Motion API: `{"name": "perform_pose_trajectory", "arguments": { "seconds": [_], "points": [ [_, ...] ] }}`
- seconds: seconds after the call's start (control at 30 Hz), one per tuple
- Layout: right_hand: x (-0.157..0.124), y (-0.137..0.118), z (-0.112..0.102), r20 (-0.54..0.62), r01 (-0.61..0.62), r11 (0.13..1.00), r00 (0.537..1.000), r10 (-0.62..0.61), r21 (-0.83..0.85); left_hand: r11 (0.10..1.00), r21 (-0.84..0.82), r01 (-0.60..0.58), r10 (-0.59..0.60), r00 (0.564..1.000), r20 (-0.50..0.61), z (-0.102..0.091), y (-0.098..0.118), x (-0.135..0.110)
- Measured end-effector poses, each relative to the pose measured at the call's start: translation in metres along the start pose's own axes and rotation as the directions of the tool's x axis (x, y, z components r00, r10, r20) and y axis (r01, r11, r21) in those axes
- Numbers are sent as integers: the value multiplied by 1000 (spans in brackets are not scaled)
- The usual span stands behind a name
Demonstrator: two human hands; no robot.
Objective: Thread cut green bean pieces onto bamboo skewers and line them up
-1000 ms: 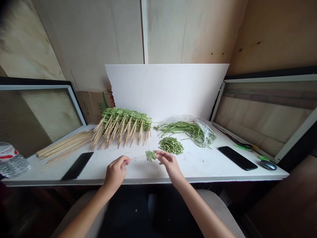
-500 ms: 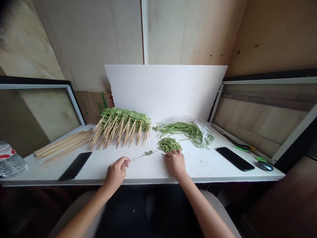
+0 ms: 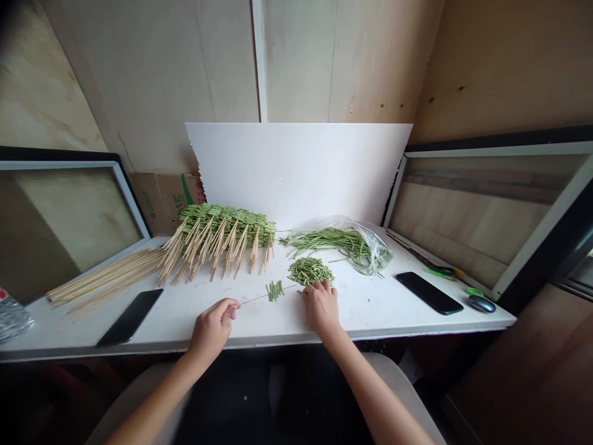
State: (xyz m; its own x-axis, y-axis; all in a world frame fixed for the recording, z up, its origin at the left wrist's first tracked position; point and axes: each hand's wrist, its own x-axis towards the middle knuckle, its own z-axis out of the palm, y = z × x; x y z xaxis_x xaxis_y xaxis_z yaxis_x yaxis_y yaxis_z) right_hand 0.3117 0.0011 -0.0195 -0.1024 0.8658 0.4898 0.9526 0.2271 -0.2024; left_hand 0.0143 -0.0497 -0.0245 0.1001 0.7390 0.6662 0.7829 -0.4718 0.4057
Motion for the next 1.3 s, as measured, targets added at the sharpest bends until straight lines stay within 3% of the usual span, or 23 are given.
{"name": "perform_pose_trajectory", "arguments": {
  "seconds": [0.1,0.17,0.27,0.37,0.43,0.53,0.63,0.73,0.87,1.1,1.3],
  "points": [
    [3,0,-6,-37,-57,978,997,65,200,1000,2,1,-1,1000,-21,-1,-2,1],
    [8,1,-11,30,-124,870,992,125,477,1000,10,4,-4,999,-33,-1,-4,1],
    [14,4,-18,247,-300,492,954,171,817,1000,18,11,-10,999,-47,-1,-6,1],
    [17,4,-22,391,-418,136,902,184,898,1000,22,11,-10,998,-55,0,-8,0],
    [16,0,-25,431,-434,-11,892,137,901,1000,26,9,-7,998,-61,1,-9,0],
    [15,-7,-30,461,-451,-127,884,73,884,1000,28,4,-2,998,-70,1,-8,1],
    [13,-13,-33,486,-465,-206,871,67,861,1000,24,9,-8,998,-68,0,-6,1],
    [12,-15,-33,484,-459,-230,873,61,858,1000,19,22,-21,998,-56,0,-4,1],
    [11,-15,-32,472,-452,-201,879,68,869,999,28,26,-25,998,-54,0,-2,1],
    [11,-18,-34,442,-437,-77,894,78,896,999,26,23,-21,998,-62,1,0,0],
    [11,-16,-31,430,-423,-95,899,80,901,999,40,27,-25,998,-57,0,2,1]
  ]
}}
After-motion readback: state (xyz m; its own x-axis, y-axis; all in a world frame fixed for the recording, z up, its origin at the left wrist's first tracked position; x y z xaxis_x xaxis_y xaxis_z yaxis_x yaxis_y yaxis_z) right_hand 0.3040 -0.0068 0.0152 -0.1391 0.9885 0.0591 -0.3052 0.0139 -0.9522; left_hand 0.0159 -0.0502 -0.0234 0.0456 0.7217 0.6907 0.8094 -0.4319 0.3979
